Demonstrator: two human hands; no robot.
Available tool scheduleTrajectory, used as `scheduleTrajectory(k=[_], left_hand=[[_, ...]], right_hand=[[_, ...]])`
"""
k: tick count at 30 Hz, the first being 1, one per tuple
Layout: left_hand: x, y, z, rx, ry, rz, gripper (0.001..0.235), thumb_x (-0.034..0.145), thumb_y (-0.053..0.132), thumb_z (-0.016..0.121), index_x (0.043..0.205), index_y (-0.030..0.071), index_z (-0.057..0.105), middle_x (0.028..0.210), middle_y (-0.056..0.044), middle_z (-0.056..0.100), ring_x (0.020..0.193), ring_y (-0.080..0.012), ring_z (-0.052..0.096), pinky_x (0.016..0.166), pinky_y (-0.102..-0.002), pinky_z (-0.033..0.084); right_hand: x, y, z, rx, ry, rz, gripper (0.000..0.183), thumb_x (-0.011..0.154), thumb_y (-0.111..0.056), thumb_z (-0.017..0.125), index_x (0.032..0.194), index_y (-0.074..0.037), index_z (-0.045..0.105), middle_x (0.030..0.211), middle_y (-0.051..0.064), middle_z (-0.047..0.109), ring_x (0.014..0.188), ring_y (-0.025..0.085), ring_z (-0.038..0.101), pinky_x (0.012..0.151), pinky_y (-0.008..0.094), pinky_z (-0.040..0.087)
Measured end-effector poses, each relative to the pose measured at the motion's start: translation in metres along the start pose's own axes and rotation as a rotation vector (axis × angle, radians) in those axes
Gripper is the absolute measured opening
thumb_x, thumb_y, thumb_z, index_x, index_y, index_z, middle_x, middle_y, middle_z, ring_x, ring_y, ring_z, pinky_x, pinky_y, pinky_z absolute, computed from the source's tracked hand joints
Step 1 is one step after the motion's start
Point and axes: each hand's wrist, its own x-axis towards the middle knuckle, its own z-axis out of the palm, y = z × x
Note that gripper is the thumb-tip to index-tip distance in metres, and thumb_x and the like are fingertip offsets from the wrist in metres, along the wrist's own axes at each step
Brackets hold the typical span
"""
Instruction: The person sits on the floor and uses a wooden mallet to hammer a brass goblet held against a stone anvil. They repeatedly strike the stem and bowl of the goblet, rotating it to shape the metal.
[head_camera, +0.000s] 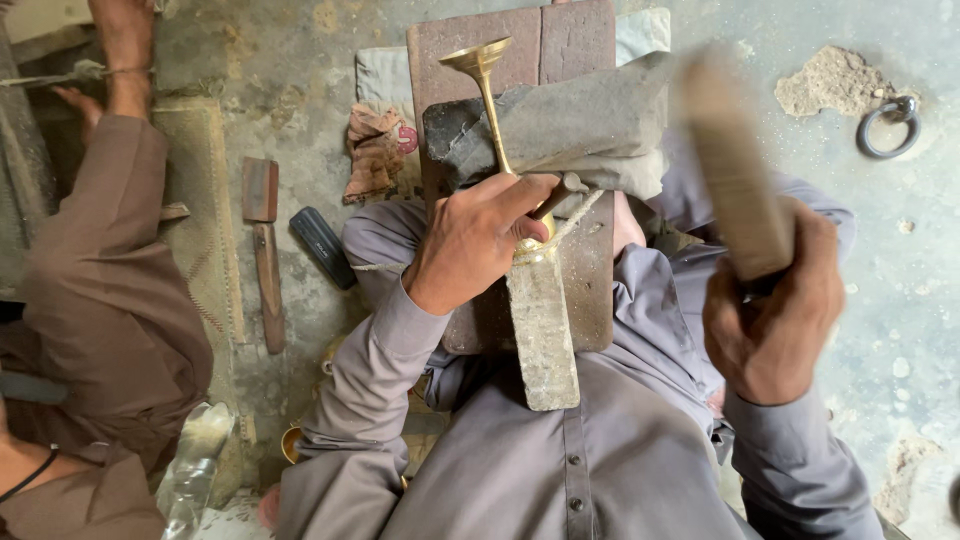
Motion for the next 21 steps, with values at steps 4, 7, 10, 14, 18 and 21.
scheduleTrajectory(k=[4,7,10,14,18,21], left_hand=[[-0.001,-0.002,0.002,0.101,0.045,0.09,0.045,0.085,-0.004,0.074,0.126,0.012,0.064,0.102,-0.01,0.071,0.085,-0.0295,0.074,0.069,-0.038,0.058],[0.0,-0.004,0.002,0.062,0.019,0.094,0.049,0.084,-0.007,0.071,0.129,0.01,0.063,0.101,-0.011,0.07,0.083,-0.0274,0.075,0.068,-0.037,0.058],[-0.005,-0.004,0.004,-0.005,0.052,0.068,0.048,0.085,-0.009,0.07,0.128,0.012,0.063,0.105,-0.01,0.071,0.085,-0.024,0.077,0.069,-0.035,0.059],[-0.005,-0.004,0.003,-0.049,0.055,0.04,0.046,0.087,-0.01,0.068,0.127,0.011,0.061,0.106,-0.009,0.071,0.087,-0.0217,0.078,0.071,-0.034,0.06],[-0.007,-0.004,0.004,0.021,0.116,0.085,0.044,0.085,-0.007,0.073,0.123,0.011,0.062,0.103,-0.008,0.072,0.089,-0.0269,0.075,0.071,-0.037,0.058],[-0.007,-0.007,0.005,-0.031,0.124,0.073,0.044,0.085,-0.005,0.074,0.125,0.01,0.061,0.098,-0.009,0.07,0.085,-0.0264,0.075,0.069,-0.038,0.057]], right_hand=[[0.0,0.002,0.0,-0.379,-0.034,-0.214,0.046,0.088,0.009,0.059,0.133,0.004,0.056,0.104,0.021,0.061,0.087,0.034,0.063,0.08,0.043,0.051],[0.001,-0.002,0.0,-0.265,0.016,-0.165,0.046,0.086,0.005,0.058,0.132,0.005,0.054,0.106,0.021,0.059,0.087,0.034,0.062,0.079,0.042,0.051],[0.001,-0.011,-0.001,-0.338,0.027,-0.151,0.04,0.088,0.004,0.062,0.128,0.006,0.054,0.099,0.02,0.06,0.078,0.033,0.061,0.072,0.045,0.048],[0.002,-0.022,-0.011,-0.304,0.013,-0.154,0.038,0.088,0.002,0.062,0.125,0.003,0.055,0.093,0.017,0.059,0.076,0.029,0.058,0.071,0.042,0.045],[0.008,-0.021,-0.021,-0.715,-0.096,-0.285,0.03,0.097,0.001,0.066,0.126,0.003,0.064,0.091,0.019,0.064,0.067,0.028,0.056,0.066,0.041,0.041],[0.007,-0.019,-0.021,-0.6,-0.039,-0.31,0.038,0.092,0.004,0.057,0.13,-0.002,0.059,0.104,0.016,0.063,0.085,0.027,0.06,0.079,0.038,0.044]])
